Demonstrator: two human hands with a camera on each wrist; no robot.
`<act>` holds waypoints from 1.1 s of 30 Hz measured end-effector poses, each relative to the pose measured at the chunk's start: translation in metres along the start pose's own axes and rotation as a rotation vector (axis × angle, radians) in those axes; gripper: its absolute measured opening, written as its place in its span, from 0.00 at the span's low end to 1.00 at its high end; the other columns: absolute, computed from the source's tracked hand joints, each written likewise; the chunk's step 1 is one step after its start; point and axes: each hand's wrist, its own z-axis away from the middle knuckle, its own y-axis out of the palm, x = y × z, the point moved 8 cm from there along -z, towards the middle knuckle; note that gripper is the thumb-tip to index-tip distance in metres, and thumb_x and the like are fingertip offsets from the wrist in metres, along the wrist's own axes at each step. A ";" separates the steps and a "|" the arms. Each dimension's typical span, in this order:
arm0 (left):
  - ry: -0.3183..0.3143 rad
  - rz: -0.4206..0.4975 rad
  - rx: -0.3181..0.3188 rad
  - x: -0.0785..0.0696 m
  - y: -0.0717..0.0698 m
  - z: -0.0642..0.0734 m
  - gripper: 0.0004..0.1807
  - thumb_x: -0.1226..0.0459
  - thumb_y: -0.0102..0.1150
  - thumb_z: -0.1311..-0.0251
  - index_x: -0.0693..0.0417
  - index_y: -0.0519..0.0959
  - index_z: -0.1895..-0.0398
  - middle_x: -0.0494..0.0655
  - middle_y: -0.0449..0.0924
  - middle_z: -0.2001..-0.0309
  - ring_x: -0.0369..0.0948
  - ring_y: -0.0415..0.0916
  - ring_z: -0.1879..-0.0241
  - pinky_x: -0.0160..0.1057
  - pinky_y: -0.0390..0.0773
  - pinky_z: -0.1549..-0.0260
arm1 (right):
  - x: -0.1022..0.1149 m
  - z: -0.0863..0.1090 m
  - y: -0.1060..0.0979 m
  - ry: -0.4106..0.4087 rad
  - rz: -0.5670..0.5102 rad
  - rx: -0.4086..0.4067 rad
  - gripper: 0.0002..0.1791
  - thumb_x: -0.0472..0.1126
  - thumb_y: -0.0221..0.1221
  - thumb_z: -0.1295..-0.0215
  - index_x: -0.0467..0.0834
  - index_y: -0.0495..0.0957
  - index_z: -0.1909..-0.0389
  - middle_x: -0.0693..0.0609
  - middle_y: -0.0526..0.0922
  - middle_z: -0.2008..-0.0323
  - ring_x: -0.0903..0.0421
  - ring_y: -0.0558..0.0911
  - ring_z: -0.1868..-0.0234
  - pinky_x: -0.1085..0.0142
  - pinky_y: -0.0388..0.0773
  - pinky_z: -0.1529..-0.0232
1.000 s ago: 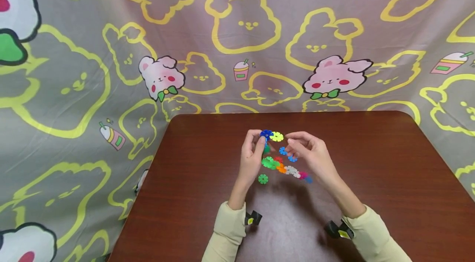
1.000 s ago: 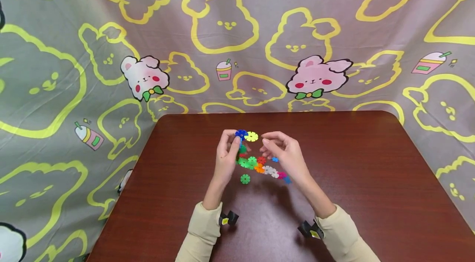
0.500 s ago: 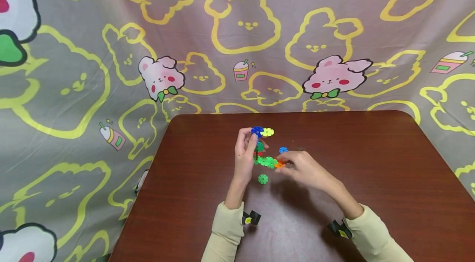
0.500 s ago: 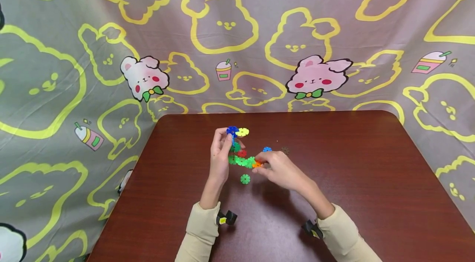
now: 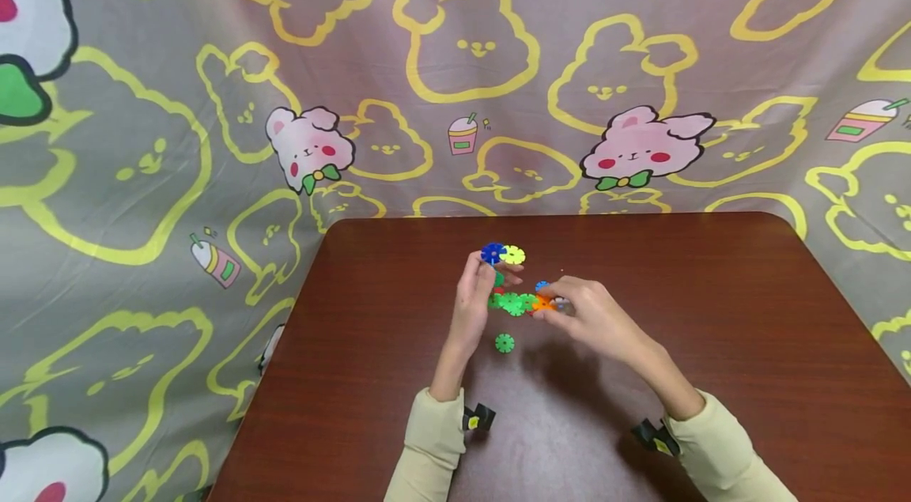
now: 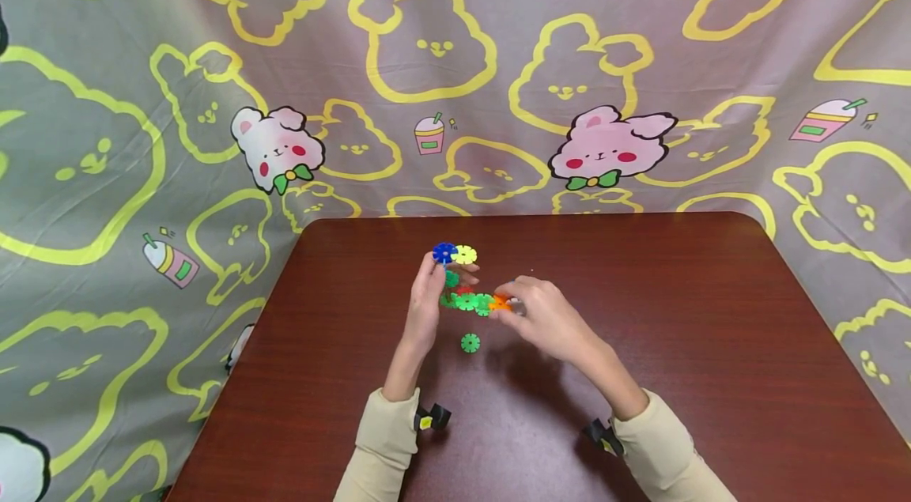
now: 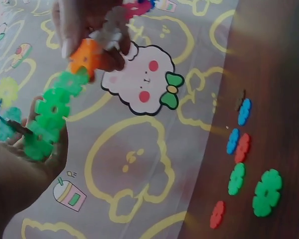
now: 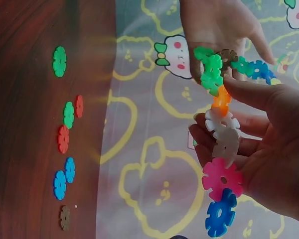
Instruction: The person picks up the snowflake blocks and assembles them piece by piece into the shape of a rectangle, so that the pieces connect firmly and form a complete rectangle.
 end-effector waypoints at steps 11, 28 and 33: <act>0.127 -0.032 -0.063 0.006 0.001 0.006 0.37 0.42 0.50 0.24 0.76 0.67 0.54 0.76 0.75 0.69 0.37 0.81 0.66 0.36 0.83 0.61 | 0.006 0.000 -0.003 -0.029 0.027 -0.014 0.17 0.37 0.75 0.41 0.34 0.87 0.53 0.45 0.88 0.58 0.51 0.87 0.60 0.55 0.86 0.60; 0.299 -0.084 -0.324 -0.002 -0.012 0.011 0.36 0.45 0.50 0.22 0.78 0.67 0.62 0.64 0.68 0.83 0.38 0.73 0.83 0.33 0.79 0.78 | 0.015 -0.003 0.002 -0.039 0.013 0.017 0.16 0.40 0.76 0.41 0.37 0.86 0.55 0.51 0.86 0.64 0.53 0.85 0.64 0.60 0.84 0.64; 0.303 -0.063 -0.347 -0.001 -0.015 0.011 0.33 0.48 0.49 0.21 0.77 0.68 0.63 0.62 0.64 0.85 0.39 0.71 0.84 0.32 0.76 0.80 | 0.013 -0.004 -0.002 -0.056 -0.020 0.003 0.16 0.40 0.75 0.41 0.38 0.87 0.55 0.52 0.87 0.63 0.57 0.85 0.64 0.61 0.84 0.65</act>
